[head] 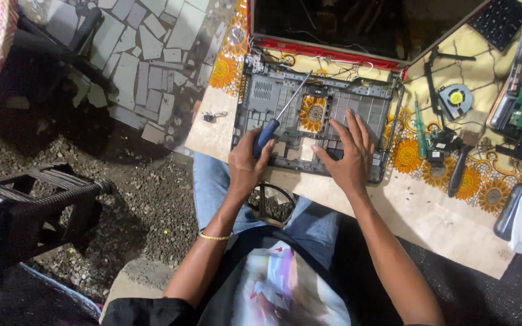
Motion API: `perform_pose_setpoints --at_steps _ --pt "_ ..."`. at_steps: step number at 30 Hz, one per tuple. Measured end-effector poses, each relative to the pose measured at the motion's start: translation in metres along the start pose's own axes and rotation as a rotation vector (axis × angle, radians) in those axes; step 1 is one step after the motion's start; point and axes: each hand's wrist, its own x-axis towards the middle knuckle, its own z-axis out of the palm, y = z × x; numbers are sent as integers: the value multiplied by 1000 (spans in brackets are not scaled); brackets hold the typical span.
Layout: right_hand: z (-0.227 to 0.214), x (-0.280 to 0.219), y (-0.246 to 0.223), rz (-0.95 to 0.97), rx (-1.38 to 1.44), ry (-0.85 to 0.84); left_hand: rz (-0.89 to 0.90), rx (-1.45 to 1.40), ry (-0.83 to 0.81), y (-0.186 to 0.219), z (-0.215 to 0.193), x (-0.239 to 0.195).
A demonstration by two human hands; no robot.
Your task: The person uses a screwdriver to remove screws from the bottom of a disassembled laptop. They then remove the red laptop lid and place it aside. The person picks up a motherboard and uses the screwdriver to remove screws from it, placing the screws on the table.
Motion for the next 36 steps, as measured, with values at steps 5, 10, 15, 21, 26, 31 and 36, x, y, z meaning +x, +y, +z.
perform_pose_setpoints --at_steps 5,10,15,21,26,31,36 --pt "-1 1 -2 12 -5 -1 -32 -48 -23 13 -9 2" --pt "0 3 -2 35 -21 -13 -20 -29 -40 4 -6 -1" --pt "-1 7 -5 35 -19 -22 -42 9 -45 3 -4 -1" --pt "-1 5 -4 54 -32 -51 -64 -13 -46 6 -7 -3" --pt "-1 5 -3 51 -59 -41 -65 -28 -82 13 -11 2" --pt "-3 4 -5 45 -21 -45 -65 -25 -110 17 -16 2" --pt "-6 3 -8 58 -7 -55 -20 -2 -121 19 -18 2"
